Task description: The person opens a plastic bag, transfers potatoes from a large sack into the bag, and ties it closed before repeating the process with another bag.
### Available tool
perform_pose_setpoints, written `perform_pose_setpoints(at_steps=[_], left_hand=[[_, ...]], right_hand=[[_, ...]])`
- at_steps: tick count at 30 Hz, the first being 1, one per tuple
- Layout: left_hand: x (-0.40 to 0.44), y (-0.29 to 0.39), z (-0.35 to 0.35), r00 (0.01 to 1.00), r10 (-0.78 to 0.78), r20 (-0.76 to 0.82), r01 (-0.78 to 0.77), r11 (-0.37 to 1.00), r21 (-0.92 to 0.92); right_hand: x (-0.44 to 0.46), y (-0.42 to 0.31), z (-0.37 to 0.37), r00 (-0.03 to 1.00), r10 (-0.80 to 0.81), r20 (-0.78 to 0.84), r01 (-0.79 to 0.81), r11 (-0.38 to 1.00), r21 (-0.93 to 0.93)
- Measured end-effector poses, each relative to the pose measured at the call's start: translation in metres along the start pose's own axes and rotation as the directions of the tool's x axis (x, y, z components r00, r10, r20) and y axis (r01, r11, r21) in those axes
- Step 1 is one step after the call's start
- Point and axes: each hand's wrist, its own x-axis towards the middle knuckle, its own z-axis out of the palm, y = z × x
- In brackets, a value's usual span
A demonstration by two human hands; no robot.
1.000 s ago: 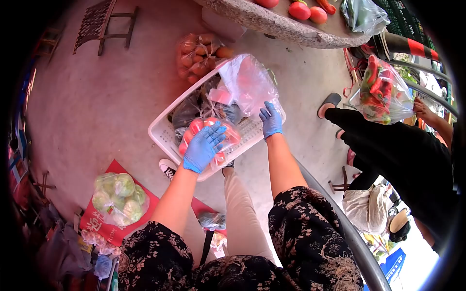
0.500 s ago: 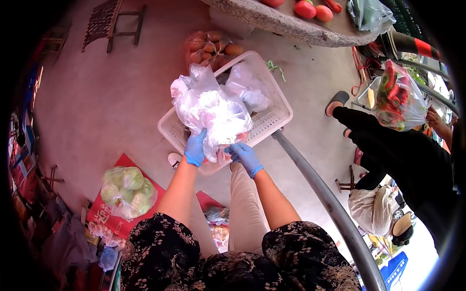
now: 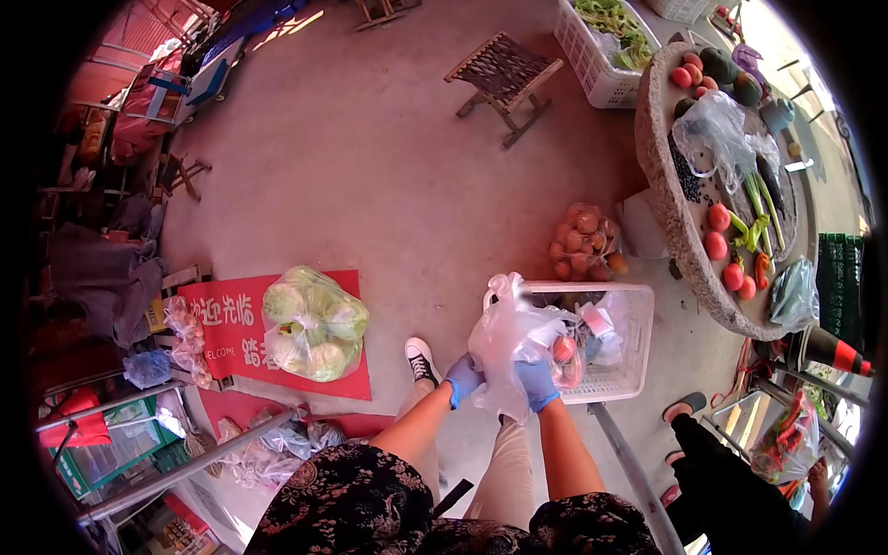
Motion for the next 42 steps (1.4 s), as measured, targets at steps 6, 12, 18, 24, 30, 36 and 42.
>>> perform_pose_setpoints(at_steps=[6,12,18,24,30,36,42], left_hand=[[-0.097,0.066,-0.149,0.989,-0.027,-0.147,-0.098,0.625,-0.774],[-0.157,0.075,-0.280,0.938,0.034,-0.345,-0.293,0.610,-0.736],[-0.221,0.098,-0.399,0.890,-0.038,-0.455,-0.438,0.211,-0.874],[-0.232,0.130,-0.457,0.811,-0.093,-0.578,-0.574,0.064,-0.816],[-0.188,0.193,-0.502,0.664,0.007,-0.747,-0.712,0.309,-0.630],[-0.133,0.254,-0.551,0.422,-0.264,-0.867,-0.814,0.311,-0.491],[-0.098,0.268,-0.612,0.351,-0.270,-0.896,-0.888,0.207,-0.410]], right_hand=[[0.046,-0.156,0.078,0.990,0.117,-0.083,-0.043,0.795,0.606],[0.094,-0.311,0.190,0.974,-0.161,0.161,0.061,0.866,0.497],[0.141,-0.461,0.194,0.934,-0.053,0.353,-0.182,0.779,0.599],[0.183,-0.540,0.145,0.984,-0.084,0.158,-0.070,0.633,0.771],[0.281,-0.550,0.106,0.991,-0.055,0.121,-0.044,0.720,0.692],[0.365,-0.644,0.055,0.768,-0.611,-0.192,0.574,0.790,-0.215],[0.412,-0.713,0.093,0.668,-0.693,0.270,0.719,0.695,0.006]])
